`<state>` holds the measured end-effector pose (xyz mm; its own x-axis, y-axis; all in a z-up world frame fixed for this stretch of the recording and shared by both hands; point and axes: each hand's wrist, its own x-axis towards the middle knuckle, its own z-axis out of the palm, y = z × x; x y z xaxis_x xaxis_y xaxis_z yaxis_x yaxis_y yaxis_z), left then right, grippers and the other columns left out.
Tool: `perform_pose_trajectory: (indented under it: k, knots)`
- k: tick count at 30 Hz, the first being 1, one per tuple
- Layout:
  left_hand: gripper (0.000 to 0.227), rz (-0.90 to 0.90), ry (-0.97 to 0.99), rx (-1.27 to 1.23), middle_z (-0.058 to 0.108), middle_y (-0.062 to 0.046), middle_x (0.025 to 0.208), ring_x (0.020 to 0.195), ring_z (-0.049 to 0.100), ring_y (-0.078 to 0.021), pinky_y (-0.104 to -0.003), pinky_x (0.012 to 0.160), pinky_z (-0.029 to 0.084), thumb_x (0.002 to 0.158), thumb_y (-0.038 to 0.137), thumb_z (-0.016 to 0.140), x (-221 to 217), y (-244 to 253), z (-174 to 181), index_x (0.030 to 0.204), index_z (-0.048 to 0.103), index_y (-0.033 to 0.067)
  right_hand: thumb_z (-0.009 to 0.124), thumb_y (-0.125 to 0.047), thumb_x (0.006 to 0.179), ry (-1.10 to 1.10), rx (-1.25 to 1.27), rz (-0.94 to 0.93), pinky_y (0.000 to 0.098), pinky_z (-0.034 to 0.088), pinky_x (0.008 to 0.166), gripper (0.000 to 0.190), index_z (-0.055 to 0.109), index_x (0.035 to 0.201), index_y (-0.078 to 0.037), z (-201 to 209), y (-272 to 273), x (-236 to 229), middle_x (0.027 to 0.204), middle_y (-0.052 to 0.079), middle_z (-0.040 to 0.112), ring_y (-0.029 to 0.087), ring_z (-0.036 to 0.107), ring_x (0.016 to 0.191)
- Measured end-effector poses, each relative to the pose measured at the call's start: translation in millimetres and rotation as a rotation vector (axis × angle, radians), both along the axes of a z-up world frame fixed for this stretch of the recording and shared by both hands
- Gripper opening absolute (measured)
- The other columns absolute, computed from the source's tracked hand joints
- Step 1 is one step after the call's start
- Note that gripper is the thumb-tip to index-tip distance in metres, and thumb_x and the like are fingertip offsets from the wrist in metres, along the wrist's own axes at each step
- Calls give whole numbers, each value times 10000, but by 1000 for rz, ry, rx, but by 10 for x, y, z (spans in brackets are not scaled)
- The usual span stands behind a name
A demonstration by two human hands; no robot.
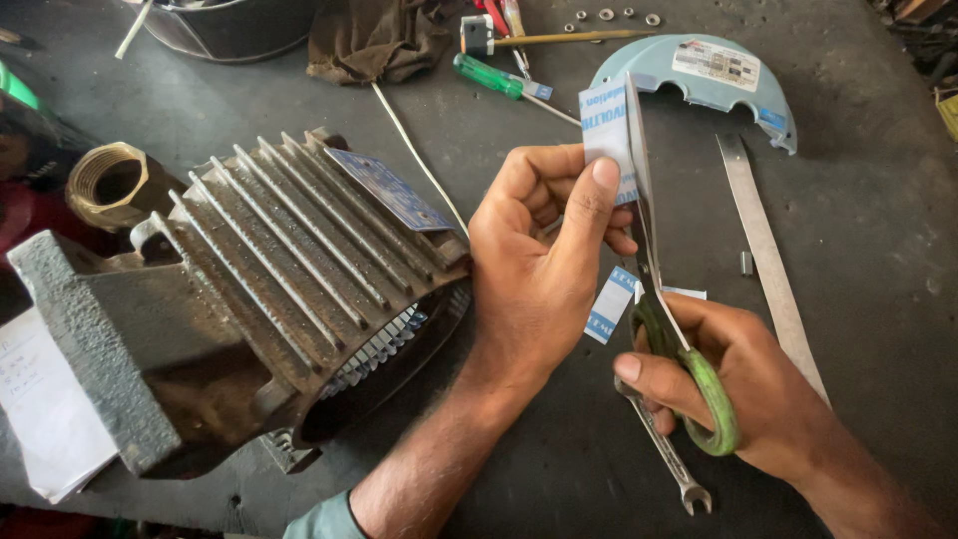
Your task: The person cuts small blue and white labels with scissors and applies them one by one to the fins of a metal motor housing. They use a wrench to press the labels into place and rotate the housing to access different areas.
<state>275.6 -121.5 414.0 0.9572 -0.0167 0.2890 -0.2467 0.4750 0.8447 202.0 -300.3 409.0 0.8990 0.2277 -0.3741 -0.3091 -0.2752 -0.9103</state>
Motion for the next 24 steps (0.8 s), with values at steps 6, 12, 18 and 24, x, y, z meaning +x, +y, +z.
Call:
perform_pose_trajectory:
  k: [6, 12, 18, 24]
  knots:
    - [266, -15, 8, 19, 701, -116, 958, 862, 700, -117, -275, 729, 638, 1080, 166, 618, 2, 15, 9, 1180, 598, -79, 757, -180, 927, -8, -48, -20, 294, 520, 443, 213, 640, 966, -6, -8, 22, -24, 626, 53, 622, 137, 624, 483]
    - [263, -31, -15, 18, 704, -120, 962, 870, 704, -122, -283, 741, 645, 1086, 167, 617, 11, 14, -6, 1187, 600, -76, 750, -131, 908, -8, -119, -83, 299, 509, 412, 169, 637, 938, -8, -5, 98, -40, 618, 52, 621, 138, 607, 449]
    - [271, -35, -16, 24, 710, -124, 963, 884, 718, -131, -288, 743, 656, 1080, 182, 615, 20, 24, -15, 1180, 596, -69, 726, -133, 848, -30, -190, -128, 287, 493, 367, 134, 661, 829, -18, 63, 195, -24, 567, 48, 630, 121, 588, 400]
    - [277, -28, -26, 38, 712, -127, 969, 891, 718, -134, -289, 749, 658, 1083, 187, 615, 21, 23, -23, 1182, 594, -71, 726, -118, 822, -57, -208, -138, 287, 483, 354, 132, 665, 773, -12, 112, 239, -3, 542, 44, 628, 116, 582, 387]
